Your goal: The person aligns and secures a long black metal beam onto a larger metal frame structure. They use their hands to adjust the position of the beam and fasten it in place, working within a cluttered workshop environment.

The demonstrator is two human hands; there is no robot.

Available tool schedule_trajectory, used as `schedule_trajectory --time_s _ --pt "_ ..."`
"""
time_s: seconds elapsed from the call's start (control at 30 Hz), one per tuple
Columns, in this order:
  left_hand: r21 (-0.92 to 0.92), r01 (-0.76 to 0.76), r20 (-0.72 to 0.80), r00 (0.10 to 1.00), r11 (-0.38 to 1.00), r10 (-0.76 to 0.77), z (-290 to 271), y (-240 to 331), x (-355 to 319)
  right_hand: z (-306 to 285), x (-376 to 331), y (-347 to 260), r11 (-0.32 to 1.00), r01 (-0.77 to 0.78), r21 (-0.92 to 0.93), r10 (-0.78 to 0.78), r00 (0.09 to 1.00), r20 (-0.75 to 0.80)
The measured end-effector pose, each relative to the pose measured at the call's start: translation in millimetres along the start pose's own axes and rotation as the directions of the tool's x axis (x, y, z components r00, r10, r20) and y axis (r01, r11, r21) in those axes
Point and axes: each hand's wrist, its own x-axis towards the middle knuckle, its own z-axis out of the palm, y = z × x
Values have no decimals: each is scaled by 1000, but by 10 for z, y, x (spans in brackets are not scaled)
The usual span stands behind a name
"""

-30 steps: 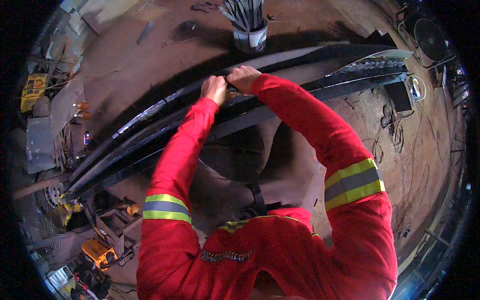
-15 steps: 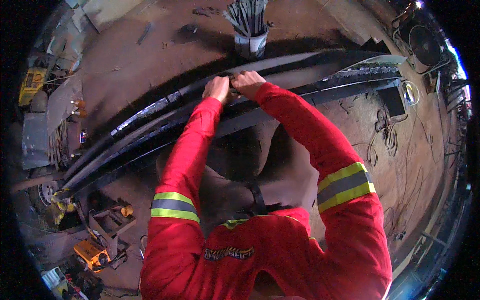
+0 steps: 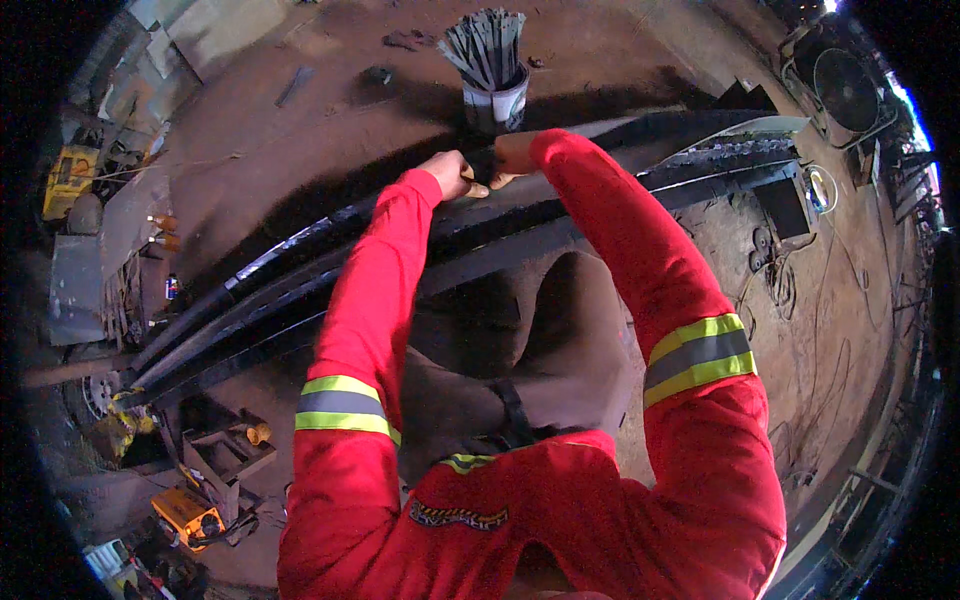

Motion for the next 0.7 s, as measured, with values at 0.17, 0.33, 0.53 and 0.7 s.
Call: schedule_trajectory --time_s 0.17,0.33,0.53,0.7 --pt "49 -96 -174 979 994 103 128 -105 45 -133 39 -332 983 -68 -168 77 996 46" --pt "78 -99 -238 964 992 115 221 25 -7 -108 53 -376 965 44 -260 -40 999 20" --pt "131 -23 -275 960 991 58 292 75 8 19 38 -370 922 66 -381 -100 992 -71" --pt "99 11 -318 948 995 21 331 76 19 173 65 -316 901 73 -428 -178 961 -210"
